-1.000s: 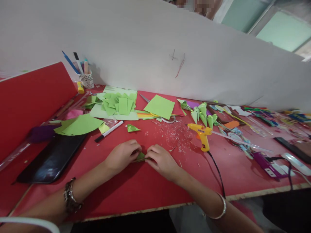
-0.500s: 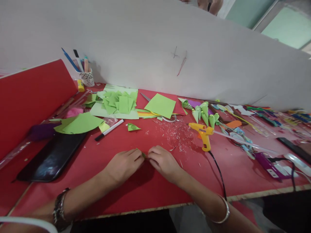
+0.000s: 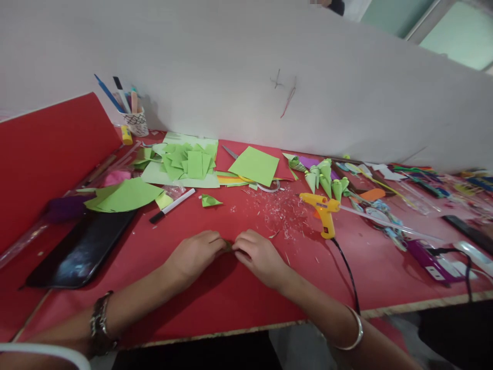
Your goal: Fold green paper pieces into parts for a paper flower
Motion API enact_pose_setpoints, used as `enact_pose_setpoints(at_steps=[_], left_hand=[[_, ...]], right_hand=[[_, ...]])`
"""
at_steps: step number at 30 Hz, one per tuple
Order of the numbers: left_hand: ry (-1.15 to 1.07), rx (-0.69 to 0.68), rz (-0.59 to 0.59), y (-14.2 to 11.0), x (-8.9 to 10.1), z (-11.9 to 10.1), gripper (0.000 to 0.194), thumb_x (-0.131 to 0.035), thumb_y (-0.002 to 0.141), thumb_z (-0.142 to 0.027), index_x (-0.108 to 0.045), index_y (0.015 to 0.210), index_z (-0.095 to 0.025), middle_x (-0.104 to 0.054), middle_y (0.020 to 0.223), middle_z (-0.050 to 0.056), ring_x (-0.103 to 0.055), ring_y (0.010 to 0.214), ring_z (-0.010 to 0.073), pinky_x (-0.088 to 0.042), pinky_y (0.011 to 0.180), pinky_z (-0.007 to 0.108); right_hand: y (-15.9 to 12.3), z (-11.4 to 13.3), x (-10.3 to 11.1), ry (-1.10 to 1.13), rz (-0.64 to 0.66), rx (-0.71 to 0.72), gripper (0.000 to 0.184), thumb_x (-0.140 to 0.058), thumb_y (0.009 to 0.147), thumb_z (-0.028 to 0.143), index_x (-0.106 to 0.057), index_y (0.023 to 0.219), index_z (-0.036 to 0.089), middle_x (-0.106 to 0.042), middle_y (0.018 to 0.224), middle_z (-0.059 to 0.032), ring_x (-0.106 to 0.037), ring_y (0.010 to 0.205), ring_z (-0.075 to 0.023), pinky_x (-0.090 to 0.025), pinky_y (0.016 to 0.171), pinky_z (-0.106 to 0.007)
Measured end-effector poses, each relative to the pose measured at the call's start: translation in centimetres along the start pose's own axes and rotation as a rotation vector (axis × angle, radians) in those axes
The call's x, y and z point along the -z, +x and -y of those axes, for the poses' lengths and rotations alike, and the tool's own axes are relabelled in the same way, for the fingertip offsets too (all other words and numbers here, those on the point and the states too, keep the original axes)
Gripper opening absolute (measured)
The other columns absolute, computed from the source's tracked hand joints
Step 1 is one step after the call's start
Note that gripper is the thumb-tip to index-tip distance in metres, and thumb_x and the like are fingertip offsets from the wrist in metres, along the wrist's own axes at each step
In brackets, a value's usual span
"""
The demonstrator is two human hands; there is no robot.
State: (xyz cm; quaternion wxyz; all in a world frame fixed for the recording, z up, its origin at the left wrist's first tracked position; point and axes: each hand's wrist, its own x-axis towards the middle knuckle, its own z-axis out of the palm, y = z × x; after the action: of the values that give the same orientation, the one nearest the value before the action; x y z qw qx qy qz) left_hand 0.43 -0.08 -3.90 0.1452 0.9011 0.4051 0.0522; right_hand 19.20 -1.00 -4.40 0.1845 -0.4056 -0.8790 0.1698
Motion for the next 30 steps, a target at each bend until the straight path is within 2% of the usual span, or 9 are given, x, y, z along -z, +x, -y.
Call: enact_pose_setpoints(at_steps=[7, 13, 19, 25, 30], left_hand=[[0.181, -0.063, 0.022, -0.3, 0.2, -0.3, 0.015, -0.045, 0.082, -0.012, -0.058, 0.087, -0.017, -0.059, 0.083, 0.003, -0.056, 0.074, 0.0166, -0.043, 0.060, 0.025], [0.048, -0.052, -0.007, -0.3, 0.0, 0.2, 0.017, -0.046, 0.082, -0.010, -0.059, 0.088, -0.018, -0.058, 0.084, 0.001, -0.055, 0.076, 0.0139, -0.044, 0.064, 0.023], [0.219, -0.038, 0.034, -0.3, 0.6, -0.7, 0.018, -0.047, 0.080, -0.007, -0.059, 0.091, -0.016, -0.061, 0.089, 0.005, -0.056, 0.082, 0.0196, -0.046, 0.066, 0.029], [0.228, 0.005, 0.021, -0.3, 0.6, -0.9, 0.018, -0.046, 0.081, -0.008, -0.058, 0.092, -0.017, -0.060, 0.091, 0.004, -0.057, 0.080, 0.0180, -0.045, 0.063, 0.027], [0.208, -0.007, 0.039, -0.3, 0.6, -0.4, 0.017, -0.048, 0.081, -0.011, -0.059, 0.091, -0.019, -0.060, 0.085, 0.003, -0.056, 0.078, 0.0182, -0.045, 0.065, 0.028]], right_hand=[[0.0, 0.3, -0.1, -0.159, 0.051, 0.026, 0.013, -0.045, 0.084, 0.016, -0.058, 0.082, 0.015, -0.056, 0.080, -0.0039, -0.047, 0.076, -0.0154, -0.039, 0.067, -0.026], [0.2, 0.3, -0.2, -0.155, 0.053, 0.022, 0.017, -0.042, 0.087, 0.018, -0.058, 0.084, 0.014, -0.056, 0.080, -0.0041, -0.047, 0.077, -0.0145, -0.039, 0.068, -0.024], [0.2, 0.4, -0.3, -0.189, 0.066, 0.023, 0.010, -0.047, 0.083, 0.015, -0.057, 0.084, 0.013, -0.055, 0.084, -0.0054, -0.046, 0.080, -0.0168, -0.040, 0.071, -0.028], [0.1, 0.4, -0.4, -0.167, 0.073, 0.016, 0.010, -0.048, 0.082, 0.012, -0.055, 0.089, 0.011, -0.055, 0.086, -0.0061, -0.046, 0.081, -0.0172, -0.041, 0.071, -0.028], [0.1, 0.6, -0.8, -0.282, 0.069, 0.034, 0.013, -0.042, 0.086, 0.012, -0.055, 0.087, 0.012, -0.053, 0.085, -0.0060, -0.044, 0.079, -0.0177, -0.039, 0.069, -0.028]])
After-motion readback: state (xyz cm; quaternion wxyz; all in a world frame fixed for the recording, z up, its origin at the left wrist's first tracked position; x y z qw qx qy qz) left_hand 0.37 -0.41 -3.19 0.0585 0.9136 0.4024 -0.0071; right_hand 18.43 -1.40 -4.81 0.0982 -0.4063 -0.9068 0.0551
